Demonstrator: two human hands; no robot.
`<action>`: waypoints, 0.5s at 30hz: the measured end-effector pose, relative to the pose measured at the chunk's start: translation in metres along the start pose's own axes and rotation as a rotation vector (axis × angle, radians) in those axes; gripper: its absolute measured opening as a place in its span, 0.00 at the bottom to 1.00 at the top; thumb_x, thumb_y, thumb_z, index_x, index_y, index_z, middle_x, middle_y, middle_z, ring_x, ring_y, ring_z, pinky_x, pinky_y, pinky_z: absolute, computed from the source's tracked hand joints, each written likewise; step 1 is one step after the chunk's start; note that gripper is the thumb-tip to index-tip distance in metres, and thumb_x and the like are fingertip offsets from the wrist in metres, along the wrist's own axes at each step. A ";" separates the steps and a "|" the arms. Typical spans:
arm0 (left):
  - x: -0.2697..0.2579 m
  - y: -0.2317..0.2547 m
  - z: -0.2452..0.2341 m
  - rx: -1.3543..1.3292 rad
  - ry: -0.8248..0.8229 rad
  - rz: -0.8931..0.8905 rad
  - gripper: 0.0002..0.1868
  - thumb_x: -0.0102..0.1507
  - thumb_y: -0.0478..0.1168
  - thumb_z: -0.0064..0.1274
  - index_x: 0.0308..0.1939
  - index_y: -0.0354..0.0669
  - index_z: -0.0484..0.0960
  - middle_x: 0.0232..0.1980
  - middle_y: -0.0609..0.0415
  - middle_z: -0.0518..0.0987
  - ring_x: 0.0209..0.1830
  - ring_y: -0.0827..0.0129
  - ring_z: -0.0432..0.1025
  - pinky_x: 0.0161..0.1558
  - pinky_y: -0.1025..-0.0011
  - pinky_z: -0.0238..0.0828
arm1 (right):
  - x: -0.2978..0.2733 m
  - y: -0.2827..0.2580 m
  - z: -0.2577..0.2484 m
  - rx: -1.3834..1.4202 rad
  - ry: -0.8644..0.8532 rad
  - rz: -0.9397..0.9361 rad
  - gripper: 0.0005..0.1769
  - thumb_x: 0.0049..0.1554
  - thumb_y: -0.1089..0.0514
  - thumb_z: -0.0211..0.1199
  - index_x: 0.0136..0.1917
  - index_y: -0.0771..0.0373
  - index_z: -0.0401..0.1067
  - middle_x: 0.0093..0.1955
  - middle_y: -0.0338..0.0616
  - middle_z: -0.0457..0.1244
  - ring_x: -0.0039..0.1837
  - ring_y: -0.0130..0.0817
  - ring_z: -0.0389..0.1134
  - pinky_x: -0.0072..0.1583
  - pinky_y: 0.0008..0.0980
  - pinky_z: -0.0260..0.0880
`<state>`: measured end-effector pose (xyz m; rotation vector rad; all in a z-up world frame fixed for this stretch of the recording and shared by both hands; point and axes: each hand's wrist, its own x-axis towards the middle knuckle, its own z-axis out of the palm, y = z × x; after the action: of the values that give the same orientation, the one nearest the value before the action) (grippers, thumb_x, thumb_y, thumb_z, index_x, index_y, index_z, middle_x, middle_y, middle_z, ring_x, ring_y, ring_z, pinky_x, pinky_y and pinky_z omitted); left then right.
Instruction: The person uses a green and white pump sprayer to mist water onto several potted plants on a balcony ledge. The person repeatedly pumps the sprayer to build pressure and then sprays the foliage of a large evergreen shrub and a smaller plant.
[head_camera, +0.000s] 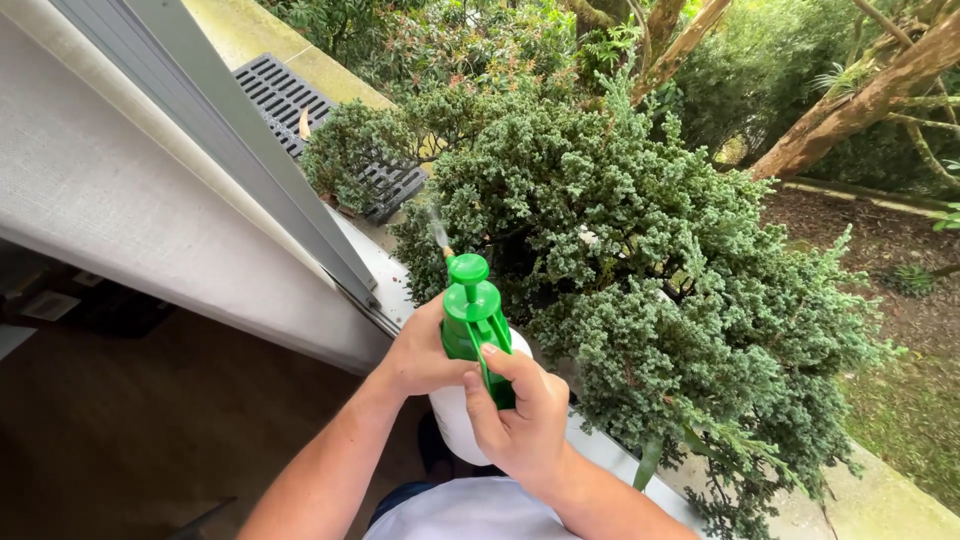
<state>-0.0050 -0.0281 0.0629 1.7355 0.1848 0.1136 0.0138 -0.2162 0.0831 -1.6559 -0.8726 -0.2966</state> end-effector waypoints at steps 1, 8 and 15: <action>0.000 -0.006 0.004 -0.003 -0.003 -0.001 0.27 0.46 0.46 0.73 0.48 0.50 0.85 0.42 0.64 0.83 0.41 0.76 0.74 0.42 0.71 0.72 | -0.003 0.001 -0.002 -0.003 0.000 0.002 0.14 0.65 0.58 0.69 0.62 0.56 0.73 0.40 0.35 0.68 0.33 0.26 0.59 0.38 0.26 0.61; -0.012 -0.012 0.024 -0.075 -0.040 0.054 0.26 0.48 0.51 0.71 0.47 0.48 0.84 0.43 0.63 0.83 0.42 0.75 0.74 0.43 0.70 0.73 | -0.022 0.000 -0.015 -0.050 -0.038 0.050 0.15 0.65 0.57 0.69 0.63 0.54 0.72 0.40 0.32 0.68 0.33 0.26 0.58 0.38 0.26 0.62; -0.009 0.024 0.027 0.018 -0.152 0.236 0.31 0.51 0.55 0.73 0.53 0.47 0.83 0.49 0.60 0.83 0.48 0.70 0.78 0.49 0.67 0.77 | -0.035 -0.012 -0.029 -0.020 0.070 -0.092 0.16 0.66 0.60 0.69 0.65 0.58 0.70 0.44 0.41 0.68 0.34 0.28 0.58 0.39 0.27 0.63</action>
<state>-0.0081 -0.0596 0.0820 1.7710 -0.1322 0.1520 -0.0108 -0.2562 0.0790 -1.6163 -0.8965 -0.4254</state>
